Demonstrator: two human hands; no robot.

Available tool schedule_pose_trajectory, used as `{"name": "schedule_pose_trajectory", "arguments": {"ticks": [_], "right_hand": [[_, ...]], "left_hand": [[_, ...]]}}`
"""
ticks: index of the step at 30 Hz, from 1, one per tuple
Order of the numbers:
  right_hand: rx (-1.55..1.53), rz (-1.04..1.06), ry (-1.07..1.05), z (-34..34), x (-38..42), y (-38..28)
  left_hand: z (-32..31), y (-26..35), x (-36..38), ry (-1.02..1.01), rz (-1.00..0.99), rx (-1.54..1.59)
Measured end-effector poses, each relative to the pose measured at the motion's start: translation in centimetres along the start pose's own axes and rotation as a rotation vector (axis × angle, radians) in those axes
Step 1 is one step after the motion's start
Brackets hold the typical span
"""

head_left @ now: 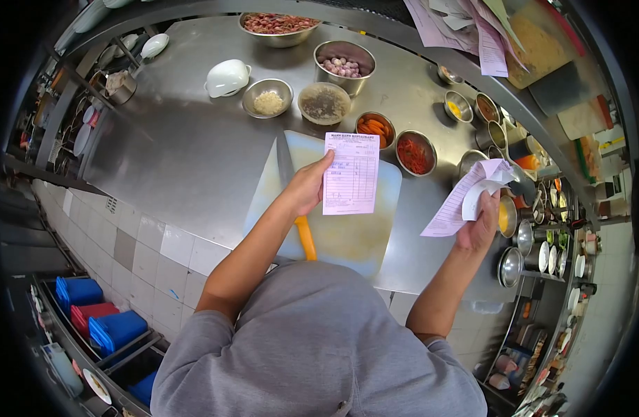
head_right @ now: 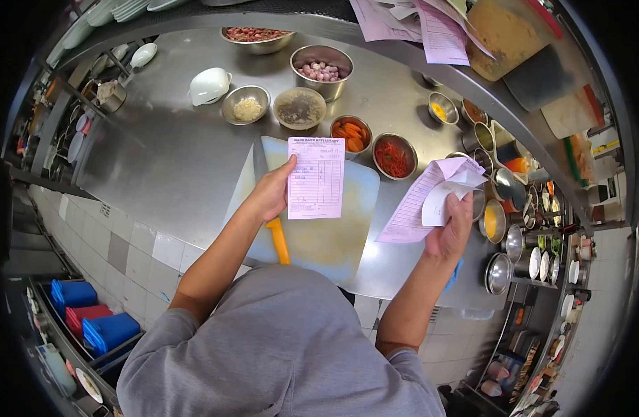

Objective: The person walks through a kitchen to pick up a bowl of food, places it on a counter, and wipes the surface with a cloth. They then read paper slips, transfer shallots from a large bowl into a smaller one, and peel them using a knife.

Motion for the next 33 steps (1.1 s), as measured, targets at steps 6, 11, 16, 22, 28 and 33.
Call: {"name": "schedule_pose_trajectory", "arguments": {"ticks": [6, 11, 16, 22, 28, 33], "right_hand": [[-0.009, 0.023, 0.060, -0.2, 0.8, -0.4], [0.023, -0.069, 0.006, -1.4, 1.9, 4.0], [0.542, -0.355, 0.060, 1.0, 7.2, 16.0], [0.238, -0.495, 0.042, 1.5, 14.3, 21.3], [0.139, -0.271, 0.048, -1.6, 9.9, 13.5], [0.306, 0.313, 0.094, -5.4, 1.9, -2.8]], "left_hand": [[-0.2, -0.5, -0.7, -0.012, 0.019, -0.028], [-0.9, -1.3, -1.3, -0.029, 0.036, -0.027], [-0.1, -4.1, -3.0, -0.048, 0.032, -0.195], [2.4, -8.6, -2.7, 0.050, 0.017, -0.602], [-6.8, -1.6, 1.9, -0.096, -0.418, -0.892], [-21.7, 14.3, 14.9, -0.250, -0.934, -0.707]]}}
Point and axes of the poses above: each hand's wrist, its own x-axis away from the middle knuckle, its own z-axis out of the back of the hand, y = z × x, the point moved 8 cm from there along -x, towards the middle knuckle, and after that the axes turned 11 degrees about z, right-handed, at the moved point
